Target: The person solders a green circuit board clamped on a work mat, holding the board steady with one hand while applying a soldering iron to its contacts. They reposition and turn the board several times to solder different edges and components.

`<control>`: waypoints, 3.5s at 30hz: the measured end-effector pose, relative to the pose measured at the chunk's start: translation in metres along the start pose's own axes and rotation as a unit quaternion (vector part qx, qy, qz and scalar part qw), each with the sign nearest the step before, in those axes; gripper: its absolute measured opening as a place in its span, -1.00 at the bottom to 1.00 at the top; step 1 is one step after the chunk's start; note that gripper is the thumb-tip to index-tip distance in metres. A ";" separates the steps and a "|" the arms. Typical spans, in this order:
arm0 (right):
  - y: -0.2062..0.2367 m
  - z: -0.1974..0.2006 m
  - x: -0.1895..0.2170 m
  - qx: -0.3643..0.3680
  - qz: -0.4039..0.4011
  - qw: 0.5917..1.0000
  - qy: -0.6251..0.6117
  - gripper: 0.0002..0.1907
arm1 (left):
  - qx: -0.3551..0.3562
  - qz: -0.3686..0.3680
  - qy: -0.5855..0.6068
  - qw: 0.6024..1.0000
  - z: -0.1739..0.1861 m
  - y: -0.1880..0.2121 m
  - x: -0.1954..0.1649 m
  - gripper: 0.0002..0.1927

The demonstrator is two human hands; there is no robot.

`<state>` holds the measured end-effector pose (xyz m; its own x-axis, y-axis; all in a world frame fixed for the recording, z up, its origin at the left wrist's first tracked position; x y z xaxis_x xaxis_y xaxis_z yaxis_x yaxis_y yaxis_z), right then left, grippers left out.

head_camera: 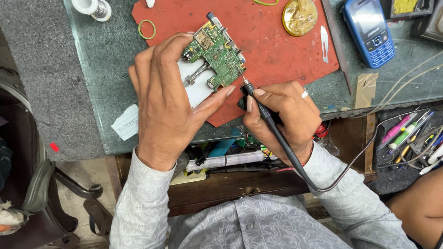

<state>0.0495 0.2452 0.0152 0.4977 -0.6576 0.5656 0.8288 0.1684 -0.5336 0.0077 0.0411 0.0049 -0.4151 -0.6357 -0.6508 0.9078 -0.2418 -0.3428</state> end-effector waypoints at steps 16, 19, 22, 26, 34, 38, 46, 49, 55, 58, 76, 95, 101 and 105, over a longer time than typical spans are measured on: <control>-0.002 0.001 0.001 0.014 -0.011 1.000 -0.023 -0.76 | -0.005 -0.001 -0.004 1.000 -0.001 -0.001 0.000 -0.07; -0.002 0.000 0.001 0.008 -0.010 1.000 -0.017 -0.76 | -0.007 -0.003 -0.001 1.000 -0.001 -0.002 0.000 -0.07; -0.001 -0.001 0.001 0.004 -0.010 1.000 -0.006 -0.76 | -0.006 -0.002 0.001 1.000 0.000 -0.001 0.000 -0.09; -0.001 -0.003 0.000 -0.002 -0.008 1.000 -0.009 -0.77 | -0.008 -0.002 -0.001 1.000 -0.002 -0.001 0.001 -0.07; 0.000 -0.004 0.000 -0.006 -0.018 1.000 -0.013 -0.77 | -0.004 -0.001 -0.007 1.000 0.000 0.000 0.001 -0.05; 0.001 -0.004 0.000 -0.009 -0.023 1.000 -0.011 -0.78 | -0.004 0.003 -0.002 1.000 -0.001 -0.002 0.001 -0.06; 0.000 -0.005 -0.002 0.001 -0.008 1.000 -0.007 -0.77 | -0.005 0.011 0.003 1.000 0.001 -0.002 0.000 -0.07; 0.000 -0.006 -0.001 -0.006 -0.012 1.000 -0.006 -0.78 | -0.005 0.011 0.004 1.000 0.001 -0.002 0.001 -0.07; 0.000 -0.005 -0.001 0.004 -0.002 1.000 -0.012 -0.77 | -0.007 0.007 0.002 1.000 0.000 -0.002 0.002 -0.06; 0.000 -0.006 0.000 -0.006 -0.013 1.000 -0.006 -0.78 | -0.007 0.009 0.003 1.000 0.001 -0.002 0.000 -0.06; -0.002 -0.003 0.002 0.005 -0.017 1.000 -0.009 -0.77 | -0.010 0.007 -0.001 1.000 0.000 -0.002 0.001 -0.06; 0.003 0.039 -0.043 -0.137 -0.200 0.969 -0.043 -0.91 | -0.003 -0.024 -0.041 0.999 0.008 0.000 -0.013 -0.13; 0.000 0.036 -0.045 -0.109 -0.212 0.969 -0.068 -0.88 | 0.005 -0.039 -0.036 0.999 0.007 0.001 -0.012 -0.09; -0.003 0.038 -0.039 -0.089 -0.201 0.975 -0.042 -0.89 | 0.006 -0.034 -0.043 0.998 0.005 0.002 -0.011 -0.09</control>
<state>0.0372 0.2981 0.0186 0.1668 -0.5796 0.7976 0.9076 -0.2258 -0.3539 0.0147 0.0439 0.0146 -0.4699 -0.6774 -0.5660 0.8783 -0.2947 -0.3765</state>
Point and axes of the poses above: each hand's wrist, its own y-axis away from the middle knuckle, its own z-axis out of the back of the hand, x = y × z, the point moved 1 cm from there along -y, towards the middle knuckle
